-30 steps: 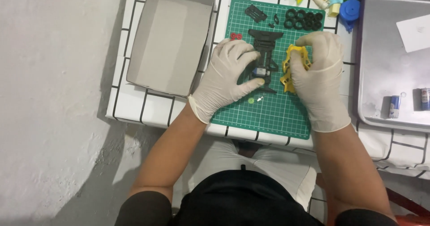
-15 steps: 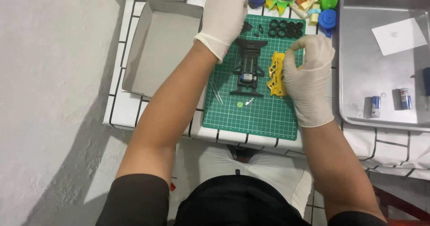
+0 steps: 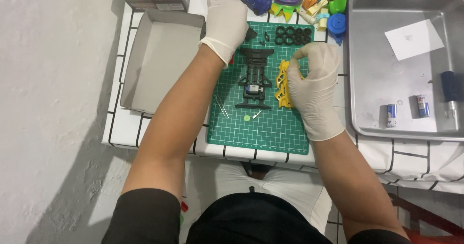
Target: Assembling a Tamiya-style mini 4WD toy car chassis, including installing gears and internal components on a cutting mat.
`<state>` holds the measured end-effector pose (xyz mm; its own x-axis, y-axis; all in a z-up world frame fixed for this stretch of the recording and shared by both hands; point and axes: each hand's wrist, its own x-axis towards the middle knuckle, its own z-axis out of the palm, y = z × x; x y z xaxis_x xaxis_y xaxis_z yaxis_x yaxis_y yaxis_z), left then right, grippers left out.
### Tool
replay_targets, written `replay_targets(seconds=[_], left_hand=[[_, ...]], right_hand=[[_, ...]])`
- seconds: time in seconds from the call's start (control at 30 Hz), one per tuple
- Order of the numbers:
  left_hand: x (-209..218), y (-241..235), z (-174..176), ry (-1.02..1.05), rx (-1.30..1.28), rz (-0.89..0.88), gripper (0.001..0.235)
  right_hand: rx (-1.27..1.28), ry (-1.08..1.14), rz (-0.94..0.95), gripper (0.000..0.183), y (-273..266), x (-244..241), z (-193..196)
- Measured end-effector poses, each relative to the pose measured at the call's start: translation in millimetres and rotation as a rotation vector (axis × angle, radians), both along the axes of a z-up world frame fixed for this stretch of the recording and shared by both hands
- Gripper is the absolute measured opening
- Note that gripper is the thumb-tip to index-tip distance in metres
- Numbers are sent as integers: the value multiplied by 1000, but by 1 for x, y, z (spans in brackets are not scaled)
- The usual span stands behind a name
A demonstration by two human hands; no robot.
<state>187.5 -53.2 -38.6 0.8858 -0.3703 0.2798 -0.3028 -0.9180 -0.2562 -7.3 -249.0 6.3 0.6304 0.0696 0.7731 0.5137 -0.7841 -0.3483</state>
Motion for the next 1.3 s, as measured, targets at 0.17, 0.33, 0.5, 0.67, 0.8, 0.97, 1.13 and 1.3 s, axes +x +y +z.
replay_targets(seconds=[0.17, 0.33, 0.5, 0.67, 0.8, 0.97, 1.13, 1.3], left_hand=[[-42, 4, 42, -92, -350, -217, 13], [-126, -3, 81, 551, -1371, -358, 6], [-138, 8, 51, 1062, -1773, -292, 26], [-138, 13, 39, 1131, -1764, -287, 18], [-154, 16, 47, 1103, -1750, -298, 17], [-149, 10, 49, 801, -1695, -421, 16], [-154, 24, 62, 109, -1433, -496, 19], [-149, 26, 51, -20, -1170, -534, 18]], right_hand=[[33, 12, -13, 16, 2, -2, 4], [116, 57, 126, 29, 12, -8, 17], [296, 125, 238, 41, 24, -8, 10], [294, 170, 297, 30, 23, -6, -2], [285, 168, 294, 28, 25, -2, -8], [286, 118, 287, 22, 24, -3, -1], [216, 392, 212, 27, 14, 5, 11], [59, 657, 281, 19, 9, 30, 30]])
